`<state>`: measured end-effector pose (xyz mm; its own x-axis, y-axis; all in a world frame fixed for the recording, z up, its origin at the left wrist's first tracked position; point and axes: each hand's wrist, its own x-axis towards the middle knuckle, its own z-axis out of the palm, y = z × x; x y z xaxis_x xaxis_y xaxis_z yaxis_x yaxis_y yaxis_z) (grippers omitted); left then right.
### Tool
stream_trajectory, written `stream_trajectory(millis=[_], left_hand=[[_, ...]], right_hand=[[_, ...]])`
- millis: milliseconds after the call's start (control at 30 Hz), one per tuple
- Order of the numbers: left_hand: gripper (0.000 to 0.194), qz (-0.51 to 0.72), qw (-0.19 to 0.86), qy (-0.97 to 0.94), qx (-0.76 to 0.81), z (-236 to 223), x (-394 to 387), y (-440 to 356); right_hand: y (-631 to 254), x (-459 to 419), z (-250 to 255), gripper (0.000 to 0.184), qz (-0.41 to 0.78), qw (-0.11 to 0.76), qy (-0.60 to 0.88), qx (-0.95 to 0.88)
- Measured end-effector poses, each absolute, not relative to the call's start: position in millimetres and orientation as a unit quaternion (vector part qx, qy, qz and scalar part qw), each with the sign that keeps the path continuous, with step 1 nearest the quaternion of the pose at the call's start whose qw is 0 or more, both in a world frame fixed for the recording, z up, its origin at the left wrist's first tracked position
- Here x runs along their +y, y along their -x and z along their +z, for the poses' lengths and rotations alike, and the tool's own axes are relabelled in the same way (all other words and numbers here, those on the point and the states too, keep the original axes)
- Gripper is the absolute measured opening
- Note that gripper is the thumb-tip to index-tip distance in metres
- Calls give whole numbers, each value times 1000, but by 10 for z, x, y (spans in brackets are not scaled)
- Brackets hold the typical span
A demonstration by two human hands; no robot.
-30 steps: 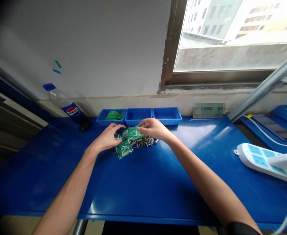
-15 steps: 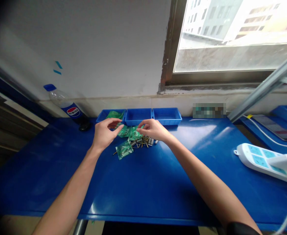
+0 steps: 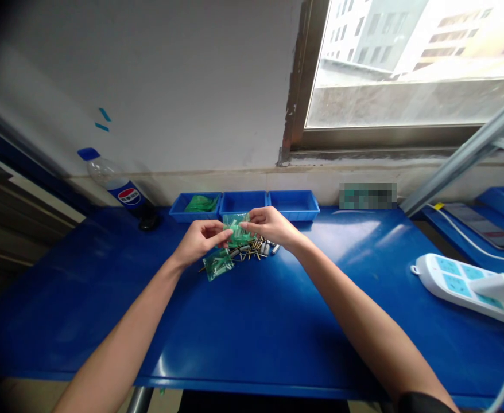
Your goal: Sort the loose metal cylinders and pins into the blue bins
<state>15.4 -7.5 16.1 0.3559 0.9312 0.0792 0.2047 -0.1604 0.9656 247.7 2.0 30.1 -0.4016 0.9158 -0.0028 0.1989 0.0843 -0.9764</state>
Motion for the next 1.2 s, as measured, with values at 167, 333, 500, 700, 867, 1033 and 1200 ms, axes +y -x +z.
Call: stream_trajectory(millis=[167, 333, 500, 700, 867, 1033, 1200], left_hand=[[40, 334, 505, -682, 410, 181, -59, -86], [42, 493, 519, -523, 463, 55, 79, -66], [54, 535, 501, -463, 499, -55, 194, 33], [29, 377, 206, -701, 569, -114, 166, 173], [42, 293, 183, -753, 561, -166, 176, 208], [40, 299, 203, -742, 565, -220, 208, 195], [45, 358, 215, -700, 580, -166, 189, 173]], right_hand=[[-2477, 40, 289, 44, 511, 318, 458, -654], [-2493, 72, 255, 40, 505, 327, 487, -633], [-2481, 42, 307, 39, 506, 311, 482, -644], [-2460, 4, 347, 37, 504, 282, 477, -662], [-2465, 11, 338, 34, 504, 280, 475, -665], [-2462, 3, 336, 36, 504, 274, 474, -668], [-2468, 0, 321, 36, 506, 274, 467, -671]])
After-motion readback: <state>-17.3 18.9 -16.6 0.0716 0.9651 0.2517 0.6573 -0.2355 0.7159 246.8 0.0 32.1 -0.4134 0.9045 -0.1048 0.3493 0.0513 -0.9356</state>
